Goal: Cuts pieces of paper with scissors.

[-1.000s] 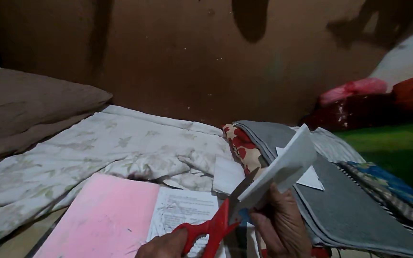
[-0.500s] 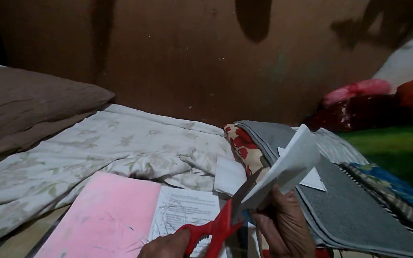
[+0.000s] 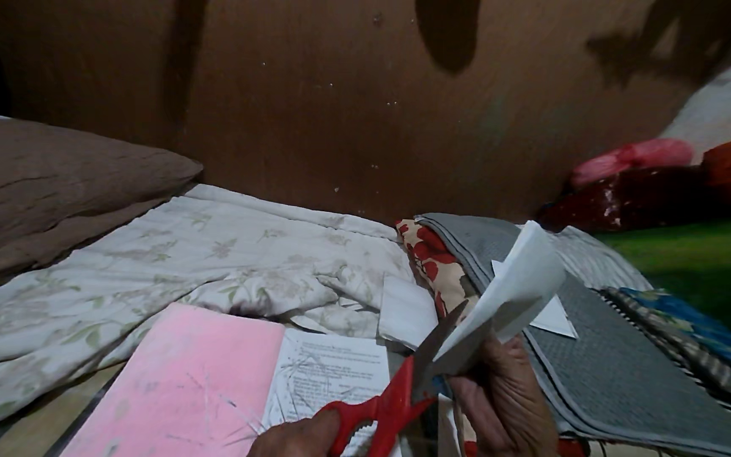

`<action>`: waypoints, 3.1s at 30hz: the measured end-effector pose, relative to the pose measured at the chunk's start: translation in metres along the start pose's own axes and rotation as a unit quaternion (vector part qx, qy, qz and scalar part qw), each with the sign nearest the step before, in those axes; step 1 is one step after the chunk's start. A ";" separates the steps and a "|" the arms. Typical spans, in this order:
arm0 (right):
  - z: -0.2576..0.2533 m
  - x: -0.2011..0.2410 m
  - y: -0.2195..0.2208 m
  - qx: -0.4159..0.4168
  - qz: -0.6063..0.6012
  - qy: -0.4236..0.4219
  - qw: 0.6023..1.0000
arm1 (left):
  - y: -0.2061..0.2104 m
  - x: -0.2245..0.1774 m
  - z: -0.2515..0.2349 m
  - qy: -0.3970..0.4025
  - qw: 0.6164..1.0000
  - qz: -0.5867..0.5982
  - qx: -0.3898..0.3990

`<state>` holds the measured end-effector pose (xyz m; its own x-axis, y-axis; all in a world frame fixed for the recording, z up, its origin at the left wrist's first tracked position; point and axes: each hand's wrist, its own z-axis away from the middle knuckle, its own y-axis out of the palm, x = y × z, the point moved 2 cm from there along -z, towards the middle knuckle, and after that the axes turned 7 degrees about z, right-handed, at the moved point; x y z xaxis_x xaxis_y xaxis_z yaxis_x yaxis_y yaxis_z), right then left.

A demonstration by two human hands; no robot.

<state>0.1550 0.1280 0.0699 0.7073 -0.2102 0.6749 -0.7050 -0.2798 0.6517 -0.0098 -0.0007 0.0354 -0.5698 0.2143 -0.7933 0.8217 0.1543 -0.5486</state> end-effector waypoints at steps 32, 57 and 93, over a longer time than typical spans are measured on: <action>-0.001 -0.006 0.004 -0.051 -0.005 -0.001 0.999 | 0.001 0.000 0.000 -0.022 1.000 0.006 0.016; -0.001 -0.012 -0.003 -0.049 -0.040 0.008 0.998 | 0.001 0.000 0.001 -0.019 0.999 0.019 0.030; -0.001 -0.010 -0.007 -0.009 -0.050 0.018 0.999 | 0.000 -0.003 0.002 -0.015 0.999 0.022 0.038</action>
<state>0.1525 0.1334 0.0591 0.7726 -0.1486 0.6172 -0.6314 -0.2814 0.7226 -0.0077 -0.0034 0.0375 -0.5341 0.1905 -0.8237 0.8444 0.0718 -0.5309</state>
